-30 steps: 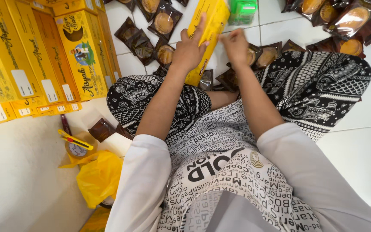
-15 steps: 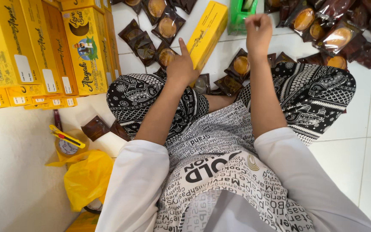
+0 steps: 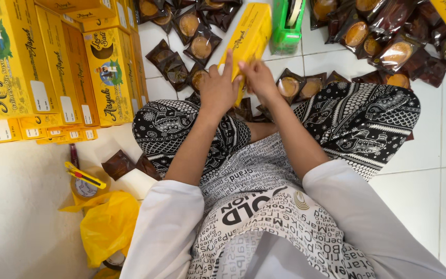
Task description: The person sits on the floor and packs individually wrapped snack items into yellow boxes. They open each box, place several snack packets inside, close the box, and use a tape dispenser to seal it before setting it aside.
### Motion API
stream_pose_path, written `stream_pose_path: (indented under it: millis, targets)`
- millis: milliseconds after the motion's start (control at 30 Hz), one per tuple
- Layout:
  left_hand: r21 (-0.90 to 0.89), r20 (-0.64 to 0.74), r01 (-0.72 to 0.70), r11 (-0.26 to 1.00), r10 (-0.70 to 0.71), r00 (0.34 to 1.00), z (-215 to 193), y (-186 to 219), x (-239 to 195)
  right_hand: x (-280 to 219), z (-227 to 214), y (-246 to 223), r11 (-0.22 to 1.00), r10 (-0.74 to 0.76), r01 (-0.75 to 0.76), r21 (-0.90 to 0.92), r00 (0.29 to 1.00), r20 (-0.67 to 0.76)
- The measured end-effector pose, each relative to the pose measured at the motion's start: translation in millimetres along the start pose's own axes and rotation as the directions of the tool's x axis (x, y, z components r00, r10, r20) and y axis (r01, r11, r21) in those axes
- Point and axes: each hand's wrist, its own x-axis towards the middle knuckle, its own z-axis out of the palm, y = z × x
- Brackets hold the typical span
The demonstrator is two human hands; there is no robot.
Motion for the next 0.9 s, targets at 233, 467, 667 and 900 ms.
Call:
stream_pose_path:
  millis: [233,467,667,900]
  targets:
    - [-0.204,0.166,0.004,0.979,0.031,0.986,-32,-6,-1,29,-63,10,0.882,-0.375,0.230,-0.412,0.872,-0.316]
    - [-0.563,-0.433,-0.168,0.809,-0.115,0.894,-64,6,-10,69,-90,-30,0.925,-0.229,0.123,-0.360,0.935,-0.270]
    - [-0.270,-0.696,-0.503,0.821,0.194,0.691,-72,11,-6,48,-87,1,0.775,-0.515,0.274,-0.570,0.797,-0.316]
    - [-0.638,-0.383,-0.394,0.661,0.172,0.908,-54,14,-2,3,-53,-43,0.834,-0.464,0.338,-0.436,0.858,-0.223]
